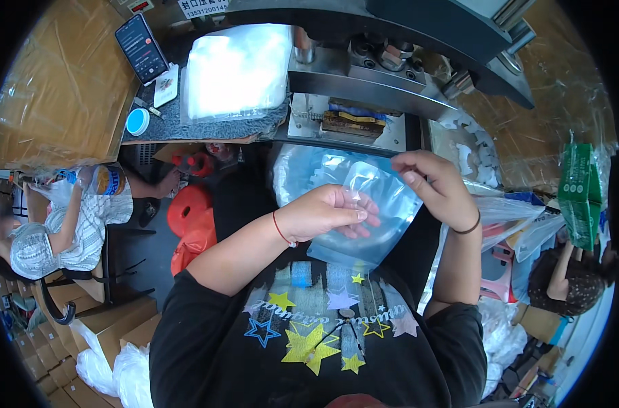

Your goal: The recorder is placing small white items into plastic bags and using a heat sealing machine to seal them.

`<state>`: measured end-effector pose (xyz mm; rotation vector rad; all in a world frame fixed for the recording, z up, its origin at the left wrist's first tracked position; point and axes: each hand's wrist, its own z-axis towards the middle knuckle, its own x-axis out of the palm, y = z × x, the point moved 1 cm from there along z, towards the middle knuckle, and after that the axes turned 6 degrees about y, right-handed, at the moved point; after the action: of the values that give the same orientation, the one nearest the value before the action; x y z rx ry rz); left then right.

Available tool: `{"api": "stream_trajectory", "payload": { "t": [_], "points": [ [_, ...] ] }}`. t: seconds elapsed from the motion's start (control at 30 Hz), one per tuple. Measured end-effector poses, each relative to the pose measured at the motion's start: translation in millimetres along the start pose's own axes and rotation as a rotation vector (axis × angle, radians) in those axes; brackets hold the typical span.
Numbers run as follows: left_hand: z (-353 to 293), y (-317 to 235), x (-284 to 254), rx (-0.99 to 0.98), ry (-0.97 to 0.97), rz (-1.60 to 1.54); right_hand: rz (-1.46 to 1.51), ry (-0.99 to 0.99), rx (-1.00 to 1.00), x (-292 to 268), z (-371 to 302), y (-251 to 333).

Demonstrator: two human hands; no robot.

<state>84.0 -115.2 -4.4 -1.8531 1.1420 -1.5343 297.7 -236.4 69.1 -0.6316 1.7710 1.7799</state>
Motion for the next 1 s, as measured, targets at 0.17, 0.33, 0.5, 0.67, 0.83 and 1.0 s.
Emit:
{"api": "stream_trajectory", "payload": {
  "t": [0.17,0.33,0.5,0.67,0.83,1.0],
  "points": [
    [-25,5,-22,0.341,-0.314,0.561,-0.046,-0.09,0.094,-9,-24,1],
    [-69,18,-33,0.367,-0.603,0.998,0.053,0.568,0.233,40,-30,-63],
    [-61,74,1,0.164,0.078,0.934,-0.372,0.427,0.301,170,35,-193],
    [-66,70,-3,0.369,0.07,0.839,-0.521,0.411,0.82,260,59,-285],
    [-60,67,-18,0.106,-0.179,0.302,-0.392,0.73,0.483,380,10,-327],
    [-47,53,-29,0.25,-0.341,0.212,0.092,0.63,0.418,239,43,-111]
  ]
}}
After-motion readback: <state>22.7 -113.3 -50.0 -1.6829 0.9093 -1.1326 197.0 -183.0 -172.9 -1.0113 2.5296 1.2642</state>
